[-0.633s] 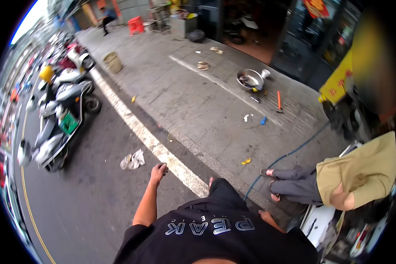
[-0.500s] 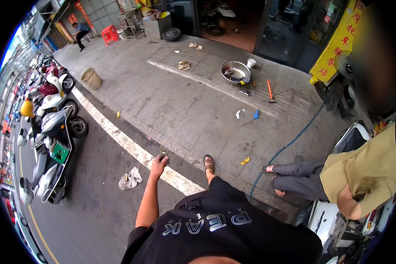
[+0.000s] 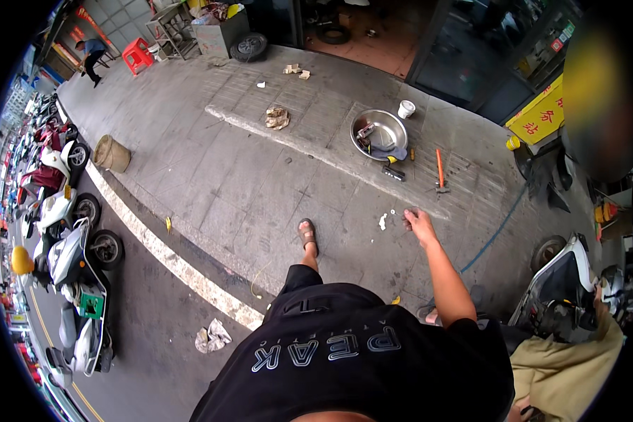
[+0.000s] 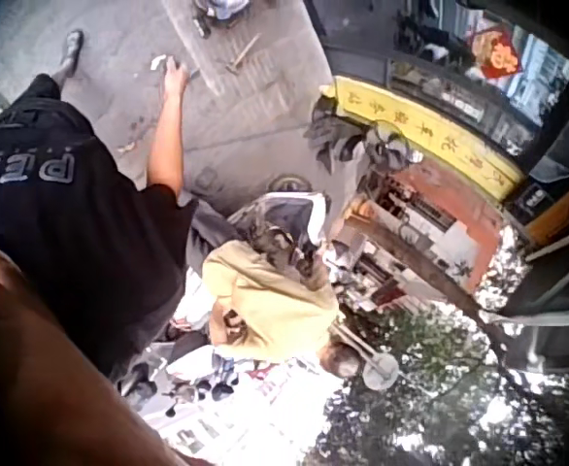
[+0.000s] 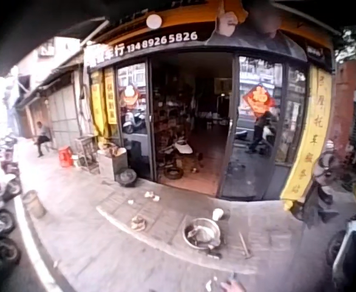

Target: The person enters a workshop to retrieve a tool, then uses a wrench and their hands to remove a spark plug from a scooter's engine area.

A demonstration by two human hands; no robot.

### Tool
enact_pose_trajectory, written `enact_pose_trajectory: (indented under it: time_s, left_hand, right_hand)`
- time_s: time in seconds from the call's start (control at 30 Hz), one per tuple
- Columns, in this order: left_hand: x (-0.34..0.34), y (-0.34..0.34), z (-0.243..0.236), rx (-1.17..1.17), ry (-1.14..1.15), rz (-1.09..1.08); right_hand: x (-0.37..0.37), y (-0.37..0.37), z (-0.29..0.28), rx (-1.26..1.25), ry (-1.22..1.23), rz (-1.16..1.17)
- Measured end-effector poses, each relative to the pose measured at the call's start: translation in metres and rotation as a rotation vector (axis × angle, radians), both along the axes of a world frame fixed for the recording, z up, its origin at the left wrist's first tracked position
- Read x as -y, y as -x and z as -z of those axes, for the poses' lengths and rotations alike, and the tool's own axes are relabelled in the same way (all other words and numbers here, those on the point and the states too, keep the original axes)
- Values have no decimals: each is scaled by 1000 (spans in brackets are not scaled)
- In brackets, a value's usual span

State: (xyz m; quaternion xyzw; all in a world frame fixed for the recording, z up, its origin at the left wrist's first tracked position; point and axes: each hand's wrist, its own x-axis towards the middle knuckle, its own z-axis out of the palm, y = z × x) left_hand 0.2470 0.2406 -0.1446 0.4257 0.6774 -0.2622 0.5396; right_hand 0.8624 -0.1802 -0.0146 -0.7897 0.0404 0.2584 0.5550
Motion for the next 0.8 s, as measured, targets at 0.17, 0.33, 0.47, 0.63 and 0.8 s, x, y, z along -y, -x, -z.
enact_pose_trajectory:
  time_s: [0.17,0.33,0.47,0.63,0.8]
  left_hand:
    - [-148,-230,28,174,-151,141]
    - [-223,-609,-65,618,-346,188]
    - [-274,-830,-141,903,-457,402]
    - [-272,-980,-141,961,-373,441]
    - [-331,-967,-34,536,-160,371]
  right_hand:
    - [-50,-62,71,-245,24,238]
    - [-29,-50,120,-480,46,380]
    - [-73,-115,132,-886,293,306]
    - [-105,-293,144,-702,136,368]
    - [-188,-578,89,-227,59,166]
